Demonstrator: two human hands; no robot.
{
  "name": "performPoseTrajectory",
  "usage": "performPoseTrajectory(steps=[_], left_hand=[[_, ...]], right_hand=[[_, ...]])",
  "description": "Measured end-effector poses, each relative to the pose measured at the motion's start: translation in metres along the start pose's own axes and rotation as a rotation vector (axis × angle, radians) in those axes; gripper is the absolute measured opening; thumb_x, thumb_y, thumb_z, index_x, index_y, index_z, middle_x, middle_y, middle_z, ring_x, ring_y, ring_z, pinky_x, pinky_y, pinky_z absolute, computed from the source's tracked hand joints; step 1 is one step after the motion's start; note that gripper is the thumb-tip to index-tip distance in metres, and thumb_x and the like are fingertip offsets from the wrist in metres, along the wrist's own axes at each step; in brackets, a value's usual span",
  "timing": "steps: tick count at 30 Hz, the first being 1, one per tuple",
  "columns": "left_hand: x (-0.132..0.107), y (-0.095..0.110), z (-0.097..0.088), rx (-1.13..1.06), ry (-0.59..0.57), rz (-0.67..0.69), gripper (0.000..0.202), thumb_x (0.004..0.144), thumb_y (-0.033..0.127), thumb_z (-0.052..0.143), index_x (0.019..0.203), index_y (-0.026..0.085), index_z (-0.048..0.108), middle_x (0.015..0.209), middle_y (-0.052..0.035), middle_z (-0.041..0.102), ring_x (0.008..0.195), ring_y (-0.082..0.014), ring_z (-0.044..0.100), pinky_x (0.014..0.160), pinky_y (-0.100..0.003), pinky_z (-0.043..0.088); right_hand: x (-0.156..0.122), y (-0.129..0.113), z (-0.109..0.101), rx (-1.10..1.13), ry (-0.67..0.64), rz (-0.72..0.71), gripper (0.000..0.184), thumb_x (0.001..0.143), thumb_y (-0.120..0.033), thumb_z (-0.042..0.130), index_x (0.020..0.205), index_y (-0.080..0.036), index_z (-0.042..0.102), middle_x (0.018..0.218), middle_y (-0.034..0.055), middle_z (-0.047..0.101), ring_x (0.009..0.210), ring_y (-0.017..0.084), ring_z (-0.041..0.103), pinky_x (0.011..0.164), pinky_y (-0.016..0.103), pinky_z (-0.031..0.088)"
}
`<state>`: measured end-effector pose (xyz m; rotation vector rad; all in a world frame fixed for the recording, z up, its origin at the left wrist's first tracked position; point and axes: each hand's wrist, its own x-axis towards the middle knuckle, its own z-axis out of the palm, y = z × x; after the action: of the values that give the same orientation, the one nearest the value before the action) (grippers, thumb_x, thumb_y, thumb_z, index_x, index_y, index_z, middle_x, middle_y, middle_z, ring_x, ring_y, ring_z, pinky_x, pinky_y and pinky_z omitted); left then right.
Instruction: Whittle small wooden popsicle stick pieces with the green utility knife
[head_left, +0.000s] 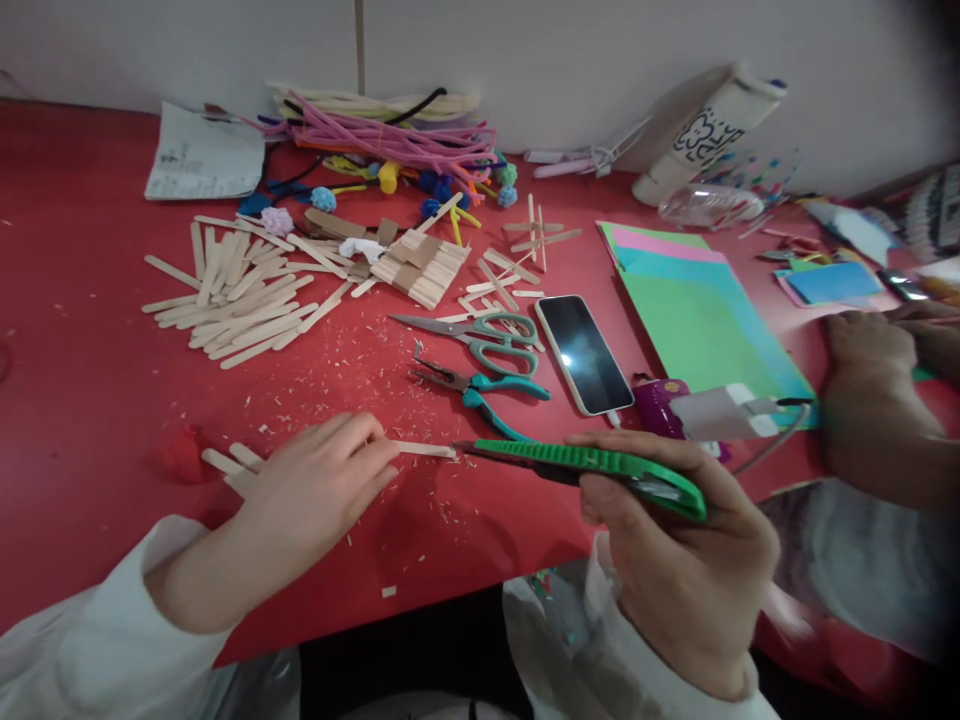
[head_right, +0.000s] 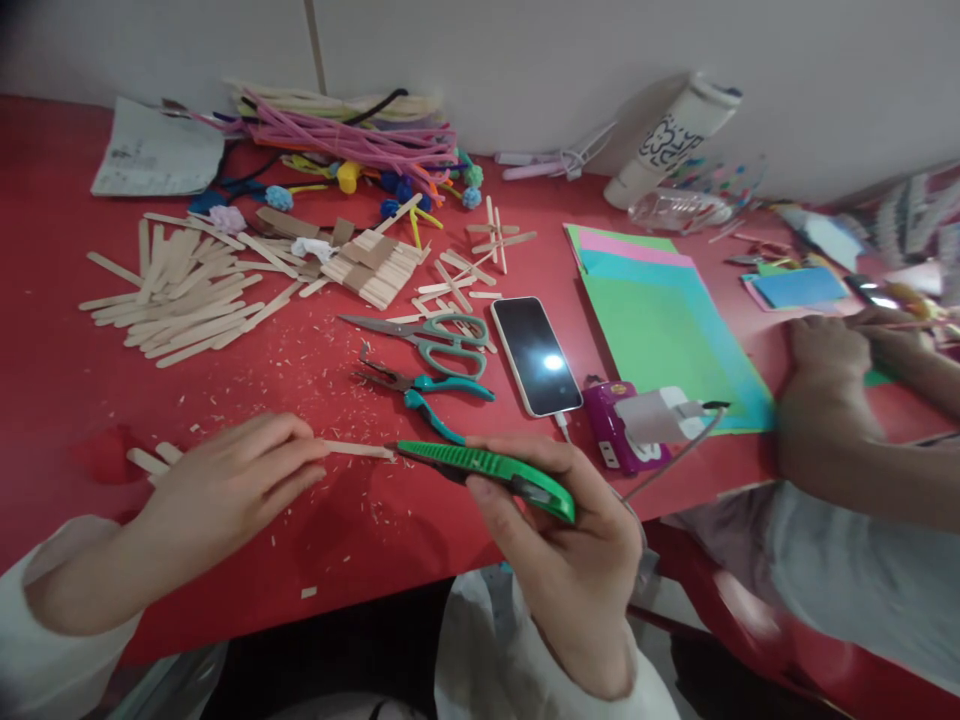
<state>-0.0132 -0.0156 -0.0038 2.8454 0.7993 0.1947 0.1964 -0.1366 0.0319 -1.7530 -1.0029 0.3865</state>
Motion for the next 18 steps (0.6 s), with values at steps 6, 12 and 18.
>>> performPoseTrajectory(steps=[6,12,18], left_hand=[[-0.011,0.021,0.01,0.16,0.117,0.075,0.028,0.088,0.019,0.045,0.108,0.007,0.06,0.105,-0.0137,0.064,0.094,-0.0262,0.059,0.078,-0.038,0.049],[-0.013,0.023,0.011,0.152,0.057,0.042,0.032,0.085,0.022,0.05,0.111,0.005,0.061,0.109,-0.0162,0.065,0.096,-0.0282,0.06,0.078,-0.039,0.051],[-0.017,0.031,0.013,0.138,0.014,-0.006,0.038,0.083,0.02,0.049,0.117,0.005,0.057,0.117,-0.0159,0.063,0.103,-0.0282,0.059,0.08,-0.037,0.052]], right_hand=[[0.013,0.0,0.02,0.138,-0.064,-0.203,0.022,0.074,-0.014,0.066,0.09,-0.028,0.065,0.083,0.0003,0.064,0.082,0.019,0.06,0.068,0.033,0.05],[0.027,0.012,0.024,0.047,-0.32,-0.323,0.017,0.08,-0.032,0.06,0.095,-0.026,0.065,0.079,0.0019,0.059,0.075,0.019,0.056,0.069,0.037,0.048],[0.032,0.019,0.03,-0.071,-0.31,-0.367,0.022,0.083,-0.04,0.053,0.09,-0.023,0.063,0.08,0.0032,0.061,0.074,0.019,0.059,0.07,0.036,0.049]])
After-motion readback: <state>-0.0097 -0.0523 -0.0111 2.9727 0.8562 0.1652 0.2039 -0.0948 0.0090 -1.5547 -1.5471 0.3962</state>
